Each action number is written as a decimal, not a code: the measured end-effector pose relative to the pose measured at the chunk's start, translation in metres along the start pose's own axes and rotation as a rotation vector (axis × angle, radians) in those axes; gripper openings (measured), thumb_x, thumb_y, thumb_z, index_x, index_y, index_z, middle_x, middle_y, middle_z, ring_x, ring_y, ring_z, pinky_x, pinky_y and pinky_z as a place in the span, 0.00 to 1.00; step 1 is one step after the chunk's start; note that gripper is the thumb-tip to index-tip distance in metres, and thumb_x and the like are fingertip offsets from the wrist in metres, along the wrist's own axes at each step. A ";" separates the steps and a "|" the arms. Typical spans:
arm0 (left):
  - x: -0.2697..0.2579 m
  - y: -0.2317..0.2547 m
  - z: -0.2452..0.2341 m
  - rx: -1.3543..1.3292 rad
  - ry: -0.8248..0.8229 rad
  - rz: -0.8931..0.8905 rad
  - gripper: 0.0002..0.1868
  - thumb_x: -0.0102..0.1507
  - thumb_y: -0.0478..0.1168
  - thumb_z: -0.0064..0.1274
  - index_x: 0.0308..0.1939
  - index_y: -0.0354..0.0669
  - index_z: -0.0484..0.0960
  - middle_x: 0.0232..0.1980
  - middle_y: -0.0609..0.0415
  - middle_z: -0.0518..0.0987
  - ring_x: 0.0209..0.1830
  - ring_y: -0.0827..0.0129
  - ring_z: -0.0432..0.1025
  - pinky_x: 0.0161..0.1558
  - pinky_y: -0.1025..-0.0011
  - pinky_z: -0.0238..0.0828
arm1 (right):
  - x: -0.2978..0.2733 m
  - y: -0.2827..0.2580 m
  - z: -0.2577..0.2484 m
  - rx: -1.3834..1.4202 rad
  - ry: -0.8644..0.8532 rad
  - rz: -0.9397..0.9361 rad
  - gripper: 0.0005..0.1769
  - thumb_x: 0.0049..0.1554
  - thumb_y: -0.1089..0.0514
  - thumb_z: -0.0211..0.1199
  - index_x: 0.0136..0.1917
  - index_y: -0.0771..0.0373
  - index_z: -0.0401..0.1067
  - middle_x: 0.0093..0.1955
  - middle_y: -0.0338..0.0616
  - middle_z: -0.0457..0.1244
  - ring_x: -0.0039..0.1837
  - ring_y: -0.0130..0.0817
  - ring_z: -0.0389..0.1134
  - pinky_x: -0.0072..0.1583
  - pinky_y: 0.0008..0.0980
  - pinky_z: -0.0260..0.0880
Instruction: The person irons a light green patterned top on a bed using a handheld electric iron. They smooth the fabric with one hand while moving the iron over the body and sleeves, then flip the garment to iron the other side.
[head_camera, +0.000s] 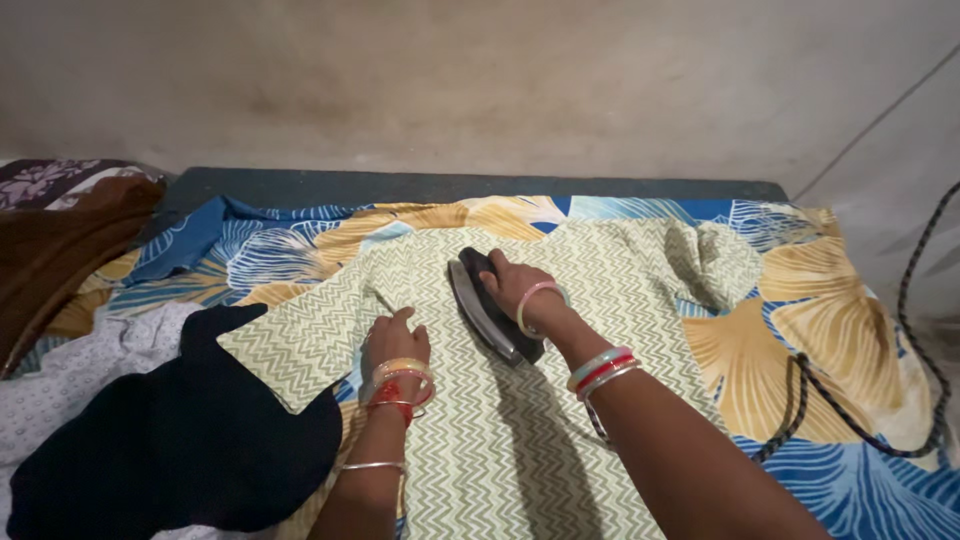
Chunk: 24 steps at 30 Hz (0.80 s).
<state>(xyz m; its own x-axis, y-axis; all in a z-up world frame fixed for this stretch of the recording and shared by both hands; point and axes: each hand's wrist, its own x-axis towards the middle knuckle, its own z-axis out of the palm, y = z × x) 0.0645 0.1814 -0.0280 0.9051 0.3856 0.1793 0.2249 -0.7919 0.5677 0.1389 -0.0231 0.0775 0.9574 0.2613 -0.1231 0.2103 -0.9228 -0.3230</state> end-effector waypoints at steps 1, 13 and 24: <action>0.001 -0.002 0.002 0.004 -0.012 -0.015 0.20 0.59 0.45 0.58 0.57 0.56 0.82 0.48 0.43 0.78 0.52 0.49 0.74 0.53 0.54 0.73 | 0.005 -0.003 0.000 0.000 0.010 0.007 0.24 0.66 0.40 0.46 0.68 0.56 0.59 0.52 0.62 0.69 0.56 0.62 0.70 0.58 0.56 0.68; -0.011 -0.009 0.000 -0.045 -0.054 -0.053 0.33 0.52 0.40 0.61 0.63 0.54 0.78 0.54 0.45 0.75 0.59 0.49 0.68 0.58 0.55 0.69 | -0.034 -0.017 -0.005 -0.019 0.156 0.010 0.24 0.64 0.39 0.51 0.69 0.49 0.63 0.58 0.54 0.66 0.60 0.56 0.69 0.58 0.53 0.68; -0.010 -0.009 0.026 0.088 -0.038 0.035 0.31 0.52 0.41 0.62 0.61 0.48 0.79 0.61 0.45 0.72 0.63 0.48 0.66 0.63 0.52 0.65 | -0.052 -0.029 0.013 -0.092 0.336 -0.080 0.24 0.62 0.54 0.56 0.72 0.44 0.65 0.51 0.52 0.69 0.55 0.52 0.69 0.55 0.49 0.70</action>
<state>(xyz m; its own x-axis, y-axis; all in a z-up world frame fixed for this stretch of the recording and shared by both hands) 0.0626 0.1726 -0.0557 0.9255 0.3403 0.1659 0.2226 -0.8436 0.4887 0.0803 -0.0064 0.0814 0.9456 0.2397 0.2199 0.2893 -0.9288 -0.2316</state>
